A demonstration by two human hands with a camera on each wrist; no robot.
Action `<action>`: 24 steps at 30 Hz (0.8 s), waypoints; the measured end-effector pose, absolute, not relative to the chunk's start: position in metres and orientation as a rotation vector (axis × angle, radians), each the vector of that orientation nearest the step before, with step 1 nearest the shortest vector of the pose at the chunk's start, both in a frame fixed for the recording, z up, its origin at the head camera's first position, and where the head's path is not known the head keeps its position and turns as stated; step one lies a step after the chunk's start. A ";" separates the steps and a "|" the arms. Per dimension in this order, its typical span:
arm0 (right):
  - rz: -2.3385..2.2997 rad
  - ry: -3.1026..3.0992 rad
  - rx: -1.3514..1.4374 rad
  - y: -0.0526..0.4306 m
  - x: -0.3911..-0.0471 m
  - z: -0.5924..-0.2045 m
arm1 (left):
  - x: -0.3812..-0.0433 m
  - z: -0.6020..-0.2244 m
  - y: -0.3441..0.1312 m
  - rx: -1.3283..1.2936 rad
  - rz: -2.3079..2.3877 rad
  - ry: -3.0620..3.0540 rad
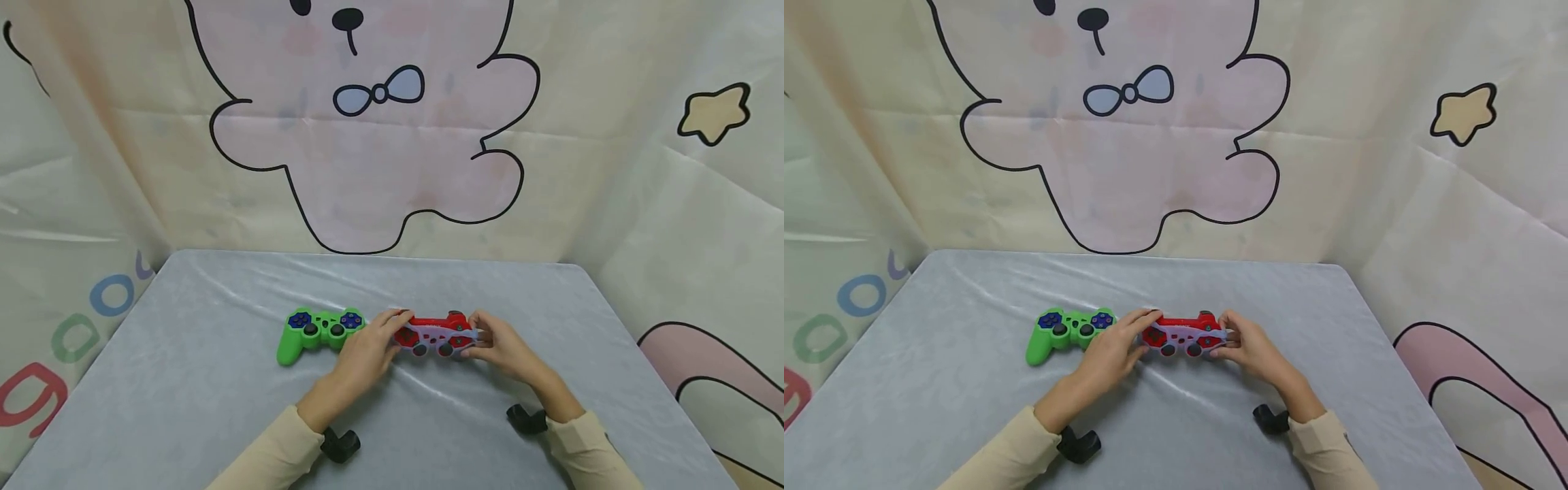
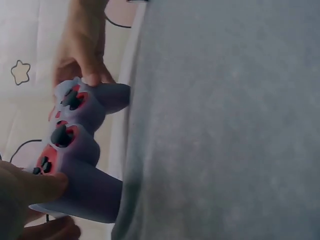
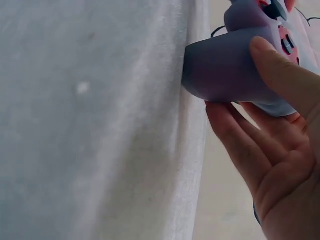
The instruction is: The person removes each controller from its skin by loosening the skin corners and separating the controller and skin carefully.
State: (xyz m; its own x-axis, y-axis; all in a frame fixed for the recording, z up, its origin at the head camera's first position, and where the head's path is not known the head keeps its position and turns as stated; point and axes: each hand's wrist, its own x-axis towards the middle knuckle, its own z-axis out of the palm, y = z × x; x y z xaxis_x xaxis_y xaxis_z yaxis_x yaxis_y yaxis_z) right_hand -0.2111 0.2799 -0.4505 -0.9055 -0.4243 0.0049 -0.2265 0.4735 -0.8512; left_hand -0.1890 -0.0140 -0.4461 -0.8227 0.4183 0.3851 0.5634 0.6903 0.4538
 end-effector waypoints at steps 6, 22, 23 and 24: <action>-1.371 2.505 -0.499 0.277 -0.213 -0.444 | -0.192 -0.450 -0.012 -0.772 -0.722 -2.552; -1.366 2.550 -0.507 0.274 -0.211 -0.445 | -0.192 -0.450 -0.003 -0.793 -0.755 -2.628; -1.359 2.563 -0.518 0.274 -0.212 -0.445 | -0.193 -0.450 -0.003 -0.796 -0.754 -2.620; -1.357 2.571 -0.531 0.275 -0.213 -0.446 | -0.193 -0.450 -0.004 -0.802 -0.747 -2.609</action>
State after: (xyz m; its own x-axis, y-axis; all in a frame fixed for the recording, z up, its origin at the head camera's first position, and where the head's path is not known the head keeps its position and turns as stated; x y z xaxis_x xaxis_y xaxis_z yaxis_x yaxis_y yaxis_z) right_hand -0.2126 0.2747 -0.4455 -0.9187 -0.3950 0.0025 -0.2249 0.5178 -0.8254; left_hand -0.1934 -0.0038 -0.4503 -0.7950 0.4293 0.4284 0.5910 0.7071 0.3882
